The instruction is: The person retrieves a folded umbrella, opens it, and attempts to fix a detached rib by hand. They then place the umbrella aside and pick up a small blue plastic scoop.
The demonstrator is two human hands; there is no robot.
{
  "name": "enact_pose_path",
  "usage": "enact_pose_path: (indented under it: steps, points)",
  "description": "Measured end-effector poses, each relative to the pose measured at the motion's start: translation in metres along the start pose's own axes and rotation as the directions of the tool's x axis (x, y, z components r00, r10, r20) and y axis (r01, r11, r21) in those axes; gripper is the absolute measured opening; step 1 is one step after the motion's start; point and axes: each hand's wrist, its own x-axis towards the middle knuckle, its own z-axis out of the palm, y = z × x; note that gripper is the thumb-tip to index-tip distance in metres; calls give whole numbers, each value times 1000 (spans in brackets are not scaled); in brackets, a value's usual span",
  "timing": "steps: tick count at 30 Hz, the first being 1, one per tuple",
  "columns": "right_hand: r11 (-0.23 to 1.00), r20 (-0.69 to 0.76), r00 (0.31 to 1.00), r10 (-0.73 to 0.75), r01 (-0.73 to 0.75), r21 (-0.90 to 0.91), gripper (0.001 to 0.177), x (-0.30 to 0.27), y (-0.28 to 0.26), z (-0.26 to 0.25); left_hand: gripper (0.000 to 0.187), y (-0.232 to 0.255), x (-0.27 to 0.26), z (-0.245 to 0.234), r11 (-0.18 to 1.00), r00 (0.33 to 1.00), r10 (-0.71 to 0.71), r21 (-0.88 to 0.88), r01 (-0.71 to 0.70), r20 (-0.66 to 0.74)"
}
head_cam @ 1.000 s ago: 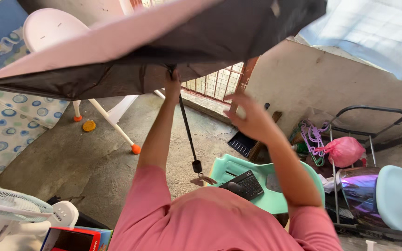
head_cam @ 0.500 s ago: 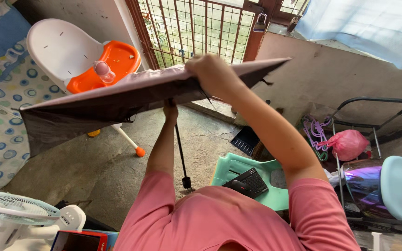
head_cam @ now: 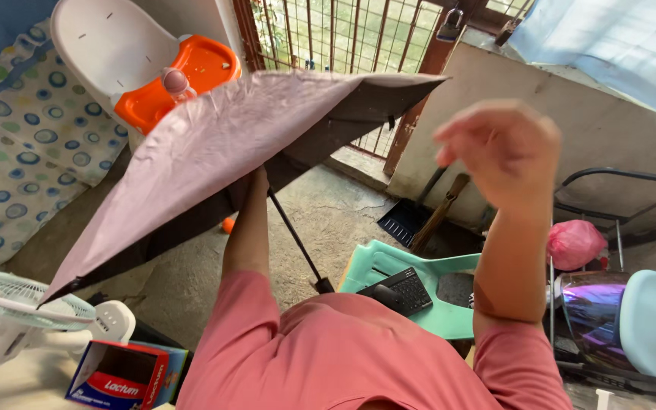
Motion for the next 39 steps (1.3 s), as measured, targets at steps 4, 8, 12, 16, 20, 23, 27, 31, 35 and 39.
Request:
enact_pose_path:
  steps: [4, 8, 12, 16, 20, 23, 27, 31, 35, 39]
  points:
    - [889, 107, 884, 455, -442, -122, 30, -85, 107, 45, 39, 33, 10, 3, 994, 999, -31, -103, 29, -25]
    - [801, 415, 705, 576, -382, -462, 73, -202, 225, 129, 41, 64, 27, 11, 987, 997, -58, -152, 50, -50]
    - [645, 236, 606, 759, -652, -400, 57, -255, 268, 164, 48, 104, 47, 18, 982, 985, -172, -79, 172, 14]
    - [510, 279, 461, 842, -850, -133, 33, -218, 254, 163, 54, 126, 54, 13, 988, 963, -131, -48, 146, 235]
    - [449, 357, 460, 813, -886, 117, 16, -174, 209, 187, 43, 152, 49, 10, 972, 991, -125, 206, 114, 42]
    - [449, 392, 419, 819, -893, 16, 24, -159, 170, 184, 53, 186, 40, -5, 867, 999, -48, 498, 33, 18]
    - [542, 399, 492, 773, -840, -14, 23, -158, 136, 182, 50, 212, 49, -42, 818, 999, 24, 576, -1, -34]
    - [446, 434, 406, 804, -895, 11, 22, -157, 120, 182, 51, 207, 66, -46, 843, 992, 120, 525, -115, 23]
    - [667, 465, 538, 703, -726, -167, 23, -164, 132, 172, 56, 206, 61, -41, 881, 994, 104, 461, -102, 22]
    - [641, 325, 554, 766, -626, -444, 54, -143, 164, 114, 60, 193, 51, -39, 866, 996, 83, 493, -84, 23]
